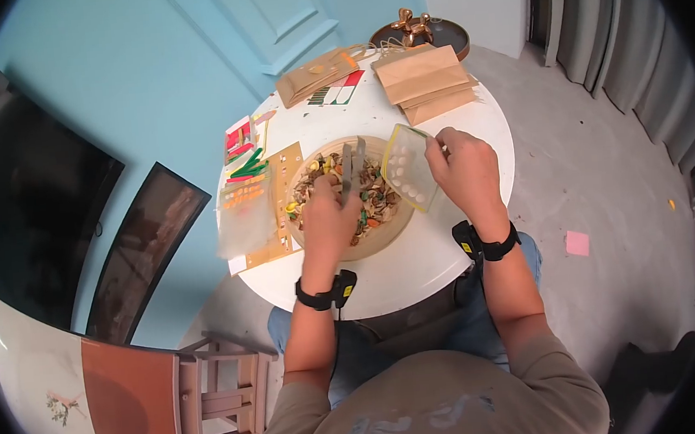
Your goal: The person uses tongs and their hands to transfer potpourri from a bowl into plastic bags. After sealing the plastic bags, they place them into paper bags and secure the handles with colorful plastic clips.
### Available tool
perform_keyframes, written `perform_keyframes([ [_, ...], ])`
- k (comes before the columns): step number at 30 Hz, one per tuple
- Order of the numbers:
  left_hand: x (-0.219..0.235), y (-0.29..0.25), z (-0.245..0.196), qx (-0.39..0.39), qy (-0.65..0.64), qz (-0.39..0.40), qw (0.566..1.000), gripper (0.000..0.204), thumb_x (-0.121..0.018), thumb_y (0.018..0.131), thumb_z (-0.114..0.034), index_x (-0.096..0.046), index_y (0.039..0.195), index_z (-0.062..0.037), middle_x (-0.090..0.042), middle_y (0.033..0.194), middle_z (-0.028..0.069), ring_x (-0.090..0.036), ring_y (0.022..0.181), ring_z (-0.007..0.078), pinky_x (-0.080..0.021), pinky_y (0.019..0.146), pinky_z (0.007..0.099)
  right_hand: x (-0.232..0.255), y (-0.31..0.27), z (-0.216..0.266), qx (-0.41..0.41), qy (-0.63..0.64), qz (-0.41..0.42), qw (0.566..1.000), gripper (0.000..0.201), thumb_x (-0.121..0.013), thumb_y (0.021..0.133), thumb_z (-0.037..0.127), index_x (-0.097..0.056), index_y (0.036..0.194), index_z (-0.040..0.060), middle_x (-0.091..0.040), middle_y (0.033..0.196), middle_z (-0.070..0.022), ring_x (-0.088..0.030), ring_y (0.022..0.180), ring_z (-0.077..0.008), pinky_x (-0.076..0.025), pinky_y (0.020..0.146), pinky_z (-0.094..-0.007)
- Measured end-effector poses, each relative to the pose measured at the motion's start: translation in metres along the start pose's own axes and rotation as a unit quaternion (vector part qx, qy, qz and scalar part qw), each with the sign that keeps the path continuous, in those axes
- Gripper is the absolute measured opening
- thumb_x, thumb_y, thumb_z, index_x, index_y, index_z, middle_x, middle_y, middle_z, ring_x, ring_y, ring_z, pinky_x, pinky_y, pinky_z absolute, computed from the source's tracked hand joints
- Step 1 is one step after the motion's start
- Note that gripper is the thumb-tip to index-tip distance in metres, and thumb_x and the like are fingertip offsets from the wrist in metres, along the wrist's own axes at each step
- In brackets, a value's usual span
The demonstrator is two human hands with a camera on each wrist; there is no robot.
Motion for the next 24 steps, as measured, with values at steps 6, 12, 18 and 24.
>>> perform_keyframes([
  [6, 0.052, 0.009, 0.042, 0.142, -0.367, 0.025, 0.919, 0.032, -0.060, 0.110, -0.015, -0.068, 0.131, 0.0075, -0.072, 0.088, 0.0112, -0.065, 0.068, 0.0188, -0.052, 0.060, 0.0320, -0.001, 0.000, -0.002, -0.014, 0.009, 0.014, 1.000, 0.026, -0.075, 0.103, 0.021, -0.078, 0.089, -0.0014, -0.078, 0.082, -0.0209, -0.075, 0.072, -0.0414, -0.060, 0.069, -0.0482],
  [12, 0.076, 0.007, 0.055, 0.174, -0.528, -0.007, 0.831, 0.036, -0.053, 0.113, -0.018, -0.066, 0.133, 0.0086, -0.061, 0.081, 0.0072, -0.050, 0.062, 0.0154, -0.044, 0.057, 0.0292, -0.009, 0.001, 0.000, -0.011, 0.018, 0.025, 0.999, 0.026, -0.075, 0.103, 0.020, -0.079, 0.091, -0.0020, -0.079, 0.084, -0.0220, -0.076, 0.074, -0.0421, -0.061, 0.071, -0.0489],
  [18, 0.066, 0.007, 0.060, 0.120, -0.221, 0.049, 0.967, 0.033, -0.077, 0.109, -0.025, -0.074, 0.120, 0.0057, -0.065, 0.090, 0.0107, -0.063, 0.074, 0.0207, -0.051, 0.061, 0.0335, -0.017, 0.001, 0.004, 0.000, 0.013, 0.034, 0.999, 0.026, -0.073, 0.104, 0.020, -0.079, 0.091, -0.0021, -0.078, 0.084, -0.0223, -0.076, 0.075, -0.0422, -0.061, 0.071, -0.0495],
  [24, 0.058, 0.013, 0.067, -0.015, -0.044, 0.001, 0.999, 0.030, -0.083, 0.105, -0.022, -0.075, 0.116, 0.0045, -0.070, 0.102, 0.0206, -0.070, 0.090, 0.0351, -0.056, 0.075, 0.0422, -0.027, -0.003, 0.009, 0.026, 0.016, 0.037, 0.999, 0.026, -0.073, 0.104, 0.019, -0.076, 0.088, -0.0012, -0.076, 0.081, -0.0212, -0.075, 0.072, -0.0414, -0.060, 0.069, -0.0503],
])
Point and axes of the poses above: each hand's wrist, its own y-axis towards the middle knuckle, its own x-axis out of the back of the hand, z = x × y, the point moved 9 cm from there along y, towards the middle knuckle
